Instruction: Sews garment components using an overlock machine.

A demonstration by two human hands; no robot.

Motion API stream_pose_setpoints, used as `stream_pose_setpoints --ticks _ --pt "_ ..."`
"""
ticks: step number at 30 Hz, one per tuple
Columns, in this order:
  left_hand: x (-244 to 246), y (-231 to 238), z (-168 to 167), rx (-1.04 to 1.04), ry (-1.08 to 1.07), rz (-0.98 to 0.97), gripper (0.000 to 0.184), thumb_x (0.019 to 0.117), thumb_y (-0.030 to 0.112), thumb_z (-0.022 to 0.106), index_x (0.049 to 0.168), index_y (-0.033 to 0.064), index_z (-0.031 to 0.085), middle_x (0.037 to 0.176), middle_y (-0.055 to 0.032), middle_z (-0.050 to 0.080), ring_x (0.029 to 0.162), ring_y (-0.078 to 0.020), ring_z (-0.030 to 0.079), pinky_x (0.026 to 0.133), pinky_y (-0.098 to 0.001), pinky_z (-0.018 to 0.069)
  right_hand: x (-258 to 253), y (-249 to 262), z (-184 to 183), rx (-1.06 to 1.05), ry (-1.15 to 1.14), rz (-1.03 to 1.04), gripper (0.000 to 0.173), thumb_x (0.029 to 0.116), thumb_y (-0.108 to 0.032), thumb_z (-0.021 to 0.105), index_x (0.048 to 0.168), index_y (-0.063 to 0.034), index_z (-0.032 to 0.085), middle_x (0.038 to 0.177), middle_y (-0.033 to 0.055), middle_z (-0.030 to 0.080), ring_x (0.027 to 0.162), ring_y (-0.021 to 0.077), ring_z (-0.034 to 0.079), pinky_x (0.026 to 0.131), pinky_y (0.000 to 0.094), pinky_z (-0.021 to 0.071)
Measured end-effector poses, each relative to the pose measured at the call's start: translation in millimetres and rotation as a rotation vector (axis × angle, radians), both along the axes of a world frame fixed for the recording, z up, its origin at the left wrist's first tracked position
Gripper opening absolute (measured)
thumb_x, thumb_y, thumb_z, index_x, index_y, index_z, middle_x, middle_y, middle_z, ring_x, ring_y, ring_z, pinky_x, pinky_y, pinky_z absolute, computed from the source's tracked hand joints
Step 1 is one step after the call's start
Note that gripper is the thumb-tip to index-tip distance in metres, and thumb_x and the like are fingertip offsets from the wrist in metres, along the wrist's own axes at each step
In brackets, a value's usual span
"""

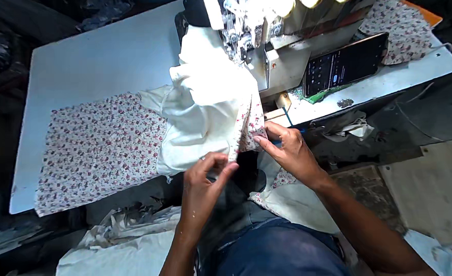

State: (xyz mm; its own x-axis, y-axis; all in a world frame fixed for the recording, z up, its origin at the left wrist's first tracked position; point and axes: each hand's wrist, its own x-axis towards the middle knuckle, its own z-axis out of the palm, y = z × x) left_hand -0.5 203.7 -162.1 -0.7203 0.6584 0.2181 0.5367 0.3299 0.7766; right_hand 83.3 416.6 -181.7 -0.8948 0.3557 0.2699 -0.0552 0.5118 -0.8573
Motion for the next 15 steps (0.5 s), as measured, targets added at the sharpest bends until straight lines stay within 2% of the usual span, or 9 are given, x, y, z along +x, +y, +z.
stream_pose_setpoints --ticks 3,6,9,12,15 --pt "33 6 -11 0.023 -0.062 -0.133 0.019 0.0961 0.018 0.07 0.106 0.0022 0.073 0.096 -0.0027 0.073 0.086 -0.0054 0.069 0.081 -0.0224 0.0586 33 -12 -17 -0.148 -0.101 0.026 0.011 0.0983 -0.016 0.064 0.099 -0.0056 0.07 0.086 0.0021 0.07 0.08 0.0049 0.067 0.075 0.0237 0.0562" --pt "56 14 -31 0.056 -0.101 -0.105 0.017 0.0949 0.011 0.069 0.106 -0.0001 0.073 0.097 -0.0057 0.073 0.084 -0.0063 0.069 0.079 -0.0212 0.0589 59 -23 -26 -0.235 -0.12 -0.031 0.012 0.0961 -0.013 0.065 0.102 -0.005 0.072 0.093 0.0007 0.073 0.087 0.0027 0.069 0.082 0.0218 0.0576" --pt "67 22 -36 0.097 -0.126 -0.051 0.016 0.0945 0.011 0.069 0.108 0.0018 0.072 0.098 -0.0039 0.072 0.085 -0.006 0.069 0.079 -0.0224 0.0595 72 -30 -28 -0.273 -0.083 -0.077 0.012 0.096 -0.012 0.068 0.103 -0.0034 0.072 0.096 0.0015 0.072 0.087 0.0034 0.069 0.081 0.0211 0.0589" --pt "66 26 -36 0.143 -0.263 -0.01 0.027 0.0958 0.013 0.067 0.12 0.0025 0.065 0.103 -0.0012 0.07 0.089 -0.0069 0.069 0.08 -0.0249 0.0605 76 -31 -29 -0.282 -0.077 -0.101 0.013 0.0961 -0.012 0.068 0.104 -0.003 0.073 0.098 0.0022 0.071 0.085 0.0037 0.069 0.079 0.0206 0.059" --pt "63 30 -34 0.156 -0.445 0.056 0.045 0.0961 0.014 0.067 0.138 0.0048 0.052 0.103 0.0009 0.069 0.088 -0.008 0.07 0.076 -0.0254 0.0615 75 -29 -28 -0.295 -0.088 -0.08 0.015 0.0977 -0.013 0.067 0.107 -0.0034 0.073 0.1 0.0016 0.071 0.087 0.0033 0.068 0.08 0.02 0.0588"
